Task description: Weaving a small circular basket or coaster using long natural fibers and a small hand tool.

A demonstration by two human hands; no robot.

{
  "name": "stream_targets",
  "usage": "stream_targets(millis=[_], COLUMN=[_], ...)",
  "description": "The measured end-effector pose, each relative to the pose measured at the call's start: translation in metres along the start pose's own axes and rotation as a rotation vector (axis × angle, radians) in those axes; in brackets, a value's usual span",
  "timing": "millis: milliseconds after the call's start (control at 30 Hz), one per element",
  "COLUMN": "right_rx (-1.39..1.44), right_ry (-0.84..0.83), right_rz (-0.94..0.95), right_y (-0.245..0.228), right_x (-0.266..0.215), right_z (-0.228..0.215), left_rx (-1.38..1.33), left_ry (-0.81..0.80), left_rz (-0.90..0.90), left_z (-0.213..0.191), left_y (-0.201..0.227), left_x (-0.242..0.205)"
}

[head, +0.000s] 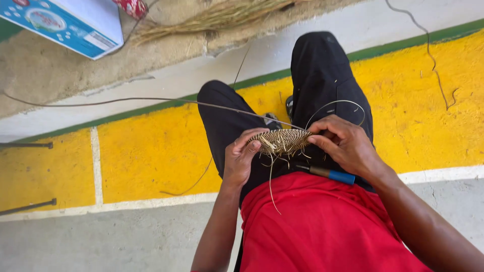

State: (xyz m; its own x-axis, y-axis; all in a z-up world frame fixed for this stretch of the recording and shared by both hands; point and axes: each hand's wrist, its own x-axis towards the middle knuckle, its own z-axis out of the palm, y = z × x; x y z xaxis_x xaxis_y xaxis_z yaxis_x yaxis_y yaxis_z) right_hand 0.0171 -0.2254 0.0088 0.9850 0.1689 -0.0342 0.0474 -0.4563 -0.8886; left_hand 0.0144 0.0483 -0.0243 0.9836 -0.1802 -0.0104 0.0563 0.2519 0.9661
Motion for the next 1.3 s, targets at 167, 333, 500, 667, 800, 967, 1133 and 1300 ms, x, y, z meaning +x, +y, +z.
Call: stream_targets(millis=[167,333,500,667,800,967,1133,1300], right_rx=[-0.114,-0.189,-0.185,-0.249,-0.259,-0.138,-0.051,-0.045], right_ry=[0.032,-0.050,-0.070,-0.013,0.048,0.072,0.089,0.125], right_rz=[-0.215,-0.357,-0.401,-0.385,-0.372,-0.369,-0.325,-0.346], right_y=[-0.003,-0.022,-0.015,-0.011,-0.009,-0.004,-0.015,-0.005], right_x=[-0.013,-0.025,-0.037,-0.046,-0.043,-0.039,-0.031,-0.022], right_z=[0.010,0.004,0.006,0.005,0.012,0.018,0.021,0.028], left_rx=[0.903,1.243,1.292,1.136,0.878,0.926,0.986,0.963], left_ry=[0.143,0.154,-0.005,0.042,0.135,0.147,0.217,0.185], left_rz=[0.188,0.502,0.609,0.496,0.447,0.455,0.534,0.566], left_z=[0.009,0.035,0.043,0.043,0.046,0.043,0.041,0.037], left_y=[0.041,0.092,0.074,0.038,0.027,0.015,0.018,0.014], left_x=[-0.021,-0.051,-0.038,-0.049,-0.049,-0.054,-0.044,-0.043])
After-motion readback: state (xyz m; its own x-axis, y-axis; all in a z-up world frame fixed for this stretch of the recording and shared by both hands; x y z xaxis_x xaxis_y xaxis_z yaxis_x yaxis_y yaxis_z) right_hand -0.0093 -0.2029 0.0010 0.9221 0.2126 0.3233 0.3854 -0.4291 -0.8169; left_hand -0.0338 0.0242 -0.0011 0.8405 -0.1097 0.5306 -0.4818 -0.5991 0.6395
